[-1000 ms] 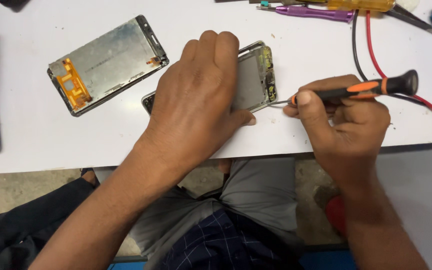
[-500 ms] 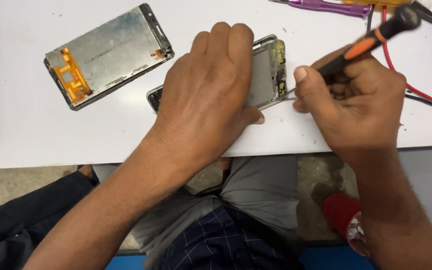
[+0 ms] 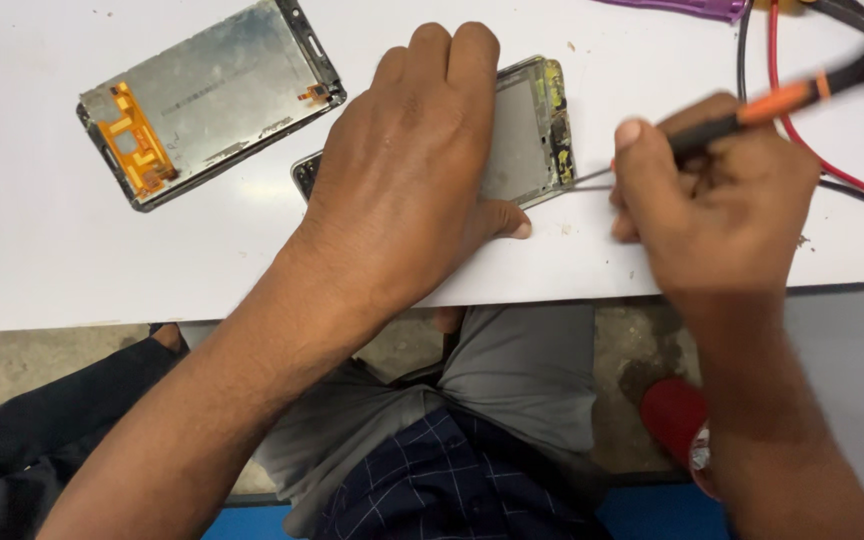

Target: The person uses a screwdriver to pry open the back cover of a smartphone, then removes the battery and motherboard. The components are separated and placed on the workbench.

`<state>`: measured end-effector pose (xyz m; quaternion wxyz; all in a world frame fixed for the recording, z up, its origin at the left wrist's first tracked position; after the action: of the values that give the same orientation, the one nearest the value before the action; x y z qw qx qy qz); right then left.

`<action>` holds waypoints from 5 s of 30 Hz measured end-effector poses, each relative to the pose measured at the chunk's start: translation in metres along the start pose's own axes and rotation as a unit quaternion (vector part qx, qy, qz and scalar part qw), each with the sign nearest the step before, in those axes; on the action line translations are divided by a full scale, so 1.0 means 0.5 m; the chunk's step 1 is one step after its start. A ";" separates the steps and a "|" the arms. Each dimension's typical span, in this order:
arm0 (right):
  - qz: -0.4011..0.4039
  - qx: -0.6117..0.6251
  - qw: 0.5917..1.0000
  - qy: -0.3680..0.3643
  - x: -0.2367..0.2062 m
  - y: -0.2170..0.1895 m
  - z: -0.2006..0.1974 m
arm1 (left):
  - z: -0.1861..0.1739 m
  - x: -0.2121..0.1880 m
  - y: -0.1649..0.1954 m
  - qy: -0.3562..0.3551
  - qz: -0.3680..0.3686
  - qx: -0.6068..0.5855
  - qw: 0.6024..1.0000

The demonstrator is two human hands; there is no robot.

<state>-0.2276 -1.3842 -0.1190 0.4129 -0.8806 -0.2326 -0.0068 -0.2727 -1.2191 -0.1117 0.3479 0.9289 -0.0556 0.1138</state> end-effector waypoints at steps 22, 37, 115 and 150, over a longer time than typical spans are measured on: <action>-0.248 -0.213 0.942 0.079 -0.152 -0.035 0.040 | -0.011 0.004 -0.054 0.006 -0.022 -0.091 0.996; -0.047 0.044 0.996 0.060 -0.143 -0.003 -0.025 | -0.013 -0.001 -0.035 0.098 0.014 -0.039 0.994; -0.017 0.058 0.994 0.094 -0.118 -0.027 0.017 | -0.009 0.036 -0.086 0.365 -0.029 -0.201 0.909; 0.094 0.259 0.960 -0.047 -0.020 0.045 0.029 | -0.002 0.059 -0.061 0.370 0.004 -0.145 0.918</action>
<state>-0.2297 -1.3901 -0.1471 0.6146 -0.7605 -0.1614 0.1336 -0.2387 -1.1962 -0.1226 0.4744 0.7595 0.0570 0.4415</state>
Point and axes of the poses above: each hand's wrist, its own x-axis towards the middle knuckle, its own z-axis out of the palm, y = z × x, the point moved 9 cm from there along x, towards the middle knuckle, and after that the axes turned 14 degrees about -x, right-handed, at the moved point
